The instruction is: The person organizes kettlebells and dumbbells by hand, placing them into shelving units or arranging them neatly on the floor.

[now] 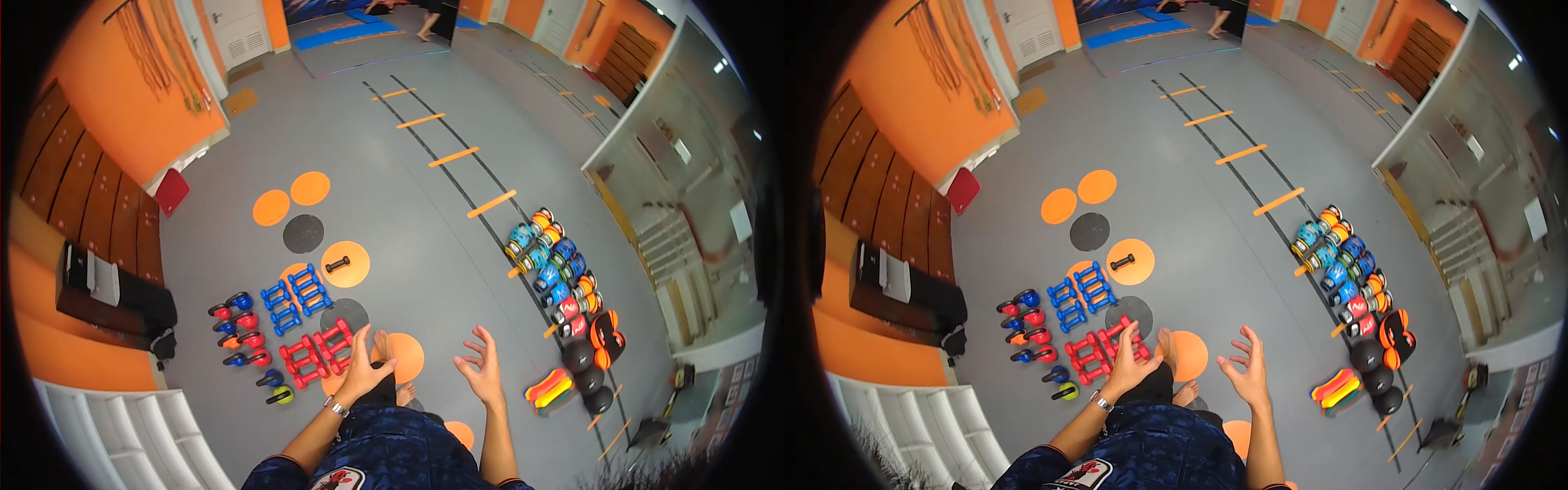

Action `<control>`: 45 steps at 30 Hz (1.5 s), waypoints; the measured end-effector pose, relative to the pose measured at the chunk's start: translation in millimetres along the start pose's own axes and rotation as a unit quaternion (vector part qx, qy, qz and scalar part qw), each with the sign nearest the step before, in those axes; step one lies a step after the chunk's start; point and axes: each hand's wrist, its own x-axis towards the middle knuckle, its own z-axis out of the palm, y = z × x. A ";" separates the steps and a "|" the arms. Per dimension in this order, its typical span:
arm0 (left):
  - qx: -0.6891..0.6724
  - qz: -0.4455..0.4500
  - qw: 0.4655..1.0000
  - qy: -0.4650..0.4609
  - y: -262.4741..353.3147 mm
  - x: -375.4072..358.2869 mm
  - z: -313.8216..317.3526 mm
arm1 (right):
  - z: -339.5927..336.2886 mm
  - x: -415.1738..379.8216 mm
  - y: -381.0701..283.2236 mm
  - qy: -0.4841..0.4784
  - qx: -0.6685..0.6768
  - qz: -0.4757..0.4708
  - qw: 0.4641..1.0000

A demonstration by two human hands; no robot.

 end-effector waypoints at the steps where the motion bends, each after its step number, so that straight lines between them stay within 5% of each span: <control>1: -0.011 0.001 1.000 0.011 -4.8 10.8 -0.6 | 4.5 14.7 0.4 -0.015 -0.002 -0.001 1.000; 8: -0.080 -0.048 0.993 0.077 -29.7 102.1 -14.4 | 55.1 137.4 -8.4 -0.130 -0.025 0.007 0.991; 12: -0.236 -0.112 0.955 0.140 -37.6 152.2 -54.6 | 98.5 220.7 -25.0 -0.190 -0.021 0.010 0.981; 19: -0.240 -0.153 0.923 0.259 -43.0 209.6 -135.3 | 173.8 329.4 -73.8 -0.294 -0.080 -0.030 0.952; 28: -0.244 -0.156 0.883 0.369 -70.6 257.0 -156.6 | 263.5 422.8 -70.4 -0.441 -0.070 -0.048 0.894; 36: -0.336 -0.187 0.711 0.588 -82.1 307.8 -158.1 | 352.1 547.0 -65.5 -0.595 -0.086 -0.034 0.799; 45: -0.330 -0.218 0.637 0.661 -52.3 373.5 -125.4 | 411.7 683.0 -61.3 -0.648 -0.130 0.072 0.747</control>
